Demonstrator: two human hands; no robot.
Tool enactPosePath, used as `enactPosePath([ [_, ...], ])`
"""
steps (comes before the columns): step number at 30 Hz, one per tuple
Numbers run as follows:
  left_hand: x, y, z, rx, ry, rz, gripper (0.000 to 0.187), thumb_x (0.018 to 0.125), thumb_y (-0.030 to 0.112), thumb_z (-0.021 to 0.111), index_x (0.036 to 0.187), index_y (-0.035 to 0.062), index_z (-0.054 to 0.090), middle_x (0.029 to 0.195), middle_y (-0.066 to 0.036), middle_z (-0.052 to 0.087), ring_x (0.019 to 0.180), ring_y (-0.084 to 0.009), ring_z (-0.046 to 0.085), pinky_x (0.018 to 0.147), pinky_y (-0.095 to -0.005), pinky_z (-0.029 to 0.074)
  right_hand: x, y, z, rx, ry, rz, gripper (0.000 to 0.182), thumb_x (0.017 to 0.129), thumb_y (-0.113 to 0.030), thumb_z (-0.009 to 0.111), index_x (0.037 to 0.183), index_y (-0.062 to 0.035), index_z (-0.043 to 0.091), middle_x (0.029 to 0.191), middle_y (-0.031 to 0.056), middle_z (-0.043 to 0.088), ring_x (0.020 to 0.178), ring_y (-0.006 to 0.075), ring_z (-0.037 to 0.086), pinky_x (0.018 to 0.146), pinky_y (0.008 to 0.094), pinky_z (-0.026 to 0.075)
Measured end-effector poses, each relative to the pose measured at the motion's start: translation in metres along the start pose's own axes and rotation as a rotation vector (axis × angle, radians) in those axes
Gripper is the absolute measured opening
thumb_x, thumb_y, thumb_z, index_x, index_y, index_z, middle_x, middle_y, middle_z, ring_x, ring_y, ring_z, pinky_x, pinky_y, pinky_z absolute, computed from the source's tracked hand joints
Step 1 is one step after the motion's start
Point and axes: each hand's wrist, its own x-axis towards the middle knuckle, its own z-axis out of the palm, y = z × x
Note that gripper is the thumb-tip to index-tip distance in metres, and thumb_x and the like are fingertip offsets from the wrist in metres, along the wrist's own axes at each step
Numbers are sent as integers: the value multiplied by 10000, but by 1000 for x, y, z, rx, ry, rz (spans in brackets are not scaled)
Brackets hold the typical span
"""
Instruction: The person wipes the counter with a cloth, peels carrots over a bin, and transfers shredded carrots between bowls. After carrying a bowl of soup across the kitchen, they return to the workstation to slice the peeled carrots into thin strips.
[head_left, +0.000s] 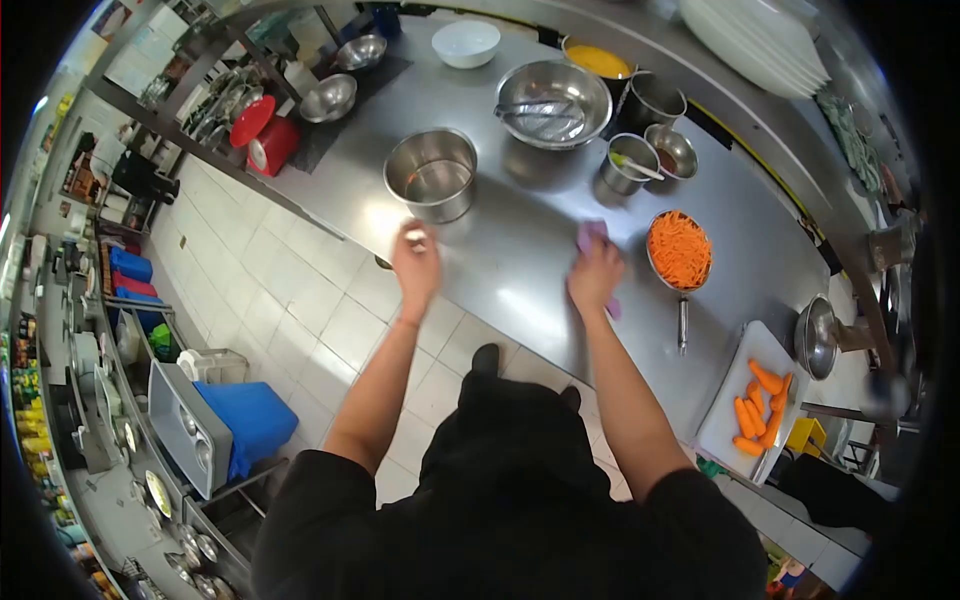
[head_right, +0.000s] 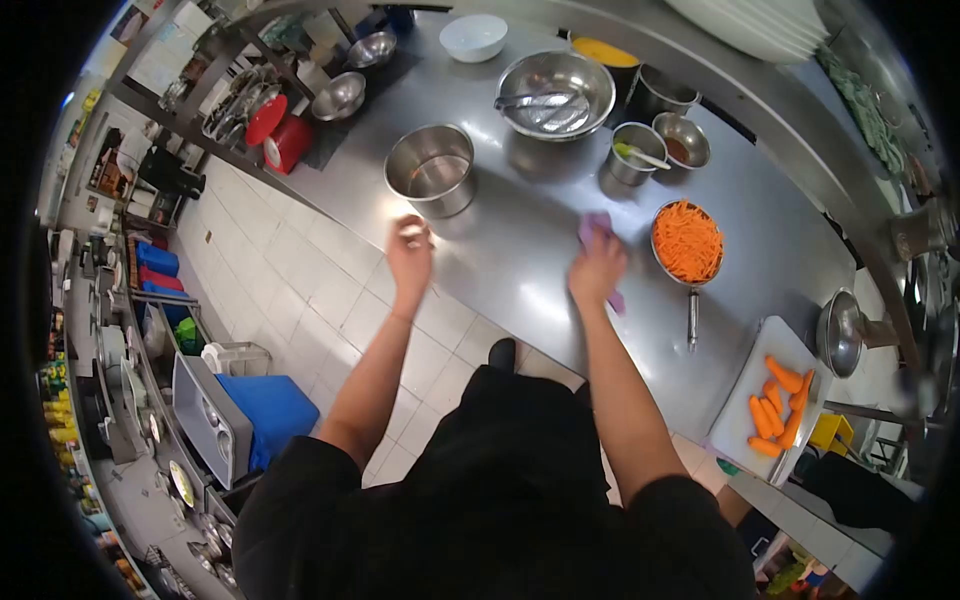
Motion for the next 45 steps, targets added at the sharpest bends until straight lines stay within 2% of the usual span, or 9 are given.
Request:
enactPosePath([
  [7, 98, 44, -29, -242, 36, -752, 623, 932, 211, 672, 1402, 27, 306, 1324, -187, 491, 937, -267, 666, 638, -345, 621, -95, -139, 41, 870, -1322, -781, 379, 809, 50, 543, 1122, -97, 698, 1145, 156, 629, 1107, 347, 556, 968, 460, 434],
  [11, 94, 18, -28, -469, -408, -641, 694, 860, -84, 470, 1495, 110, 267, 1421, -213, 428, 1224, -403, 552, 860, -423, 597, -86, -141, -48, 910, -1089, -410, 299, 868, -20, 595, 1152, -69, 674, 1112, 133, 620, 1094, 324, 550, 999, 435, 435],
  [14, 56, 19, -19, 56, -198, 389, 825, 738, -151, 427, 1527, 64, 313, 1529, -247, 335, 1481, -393, 238, 1229, -432, 170, -59, -105, -112, 748, -560, -270, 335, 844, -5, 589, 1162, -67, 673, 1170, 139, 619, 1123, 319, 541, 996, 399, 445],
  [25, -51, 41, 56, 54, -364, 54, 754, 837, -66, 497, 1551, 51, 284, 1528, -214, 378, 1417, -359, 379, 1171, -389, 301, -110, 80, -144, -63, -284, -129, 476, 856, -250, 672, 1321, -179, 602, 1420, 146, 493, 1283, 398, 423, 1009, 574, 338],
  [33, -239, 194, 143, -208, -940, 242, 816, 740, -112, 376, 1544, -12, 285, 1562, -161, 364, 1435, -269, 368, 1195, -384, 275, -136, 154, -308, 1094, -782, 464, 619, 944, -284, 667, 1348, 119, 429, 917, 152, 651, 700, 206, 687, 628, 307, 553],
  [38, -381, 256, 260, -420, -1298, -190, 881, 915, 37, 695, 1599, 154, 153, 1625, -143, 205, 1354, -315, 466, 972, -417, 543, -208, 273, -447, 951, -235, 737, 509, 898, -88, 505, 1349, 134, 420, 1013, 163, 641, 680, 173, 662, 591, 309, 569],
  [41, -442, 271, 309, -192, -1383, 121, 791, 927, 118, 706, 1568, 80, 244, 1546, -162, 363, 1332, -316, 502, 963, -370, 544, -236, 383, -505, -5, 468, 19, 727, 826, 34, 519, 1493, 100, 238, 1092, 249, 635, 854, 327, 675, 805, 401, 539],
  [42, -451, 274, 321, -190, -1382, 122, 791, 927, 118, 706, 1568, 80, 244, 1546, -162, 363, 1332, -316, 502, 963, -370, 544, -234, 375, -549, 165, 263, 587, 795, 818, 71, 543, 1508, 108, 149, 1233, 298, 585, 1061, 392, 633, 948, 407, 493],
  [45, -469, 280, 343, -9, -1615, 250, 614, 929, 170, 717, 1463, 44, 441, 1405, -159, 540, 1296, -279, 543, 949, -344, 542, -232, 437, -574, -87, 720, 233, 907, 851, -7, 643, 1519, 77, 36, 1265, 370, 528, 1133, 481, 583, 944, 449, 482],
])
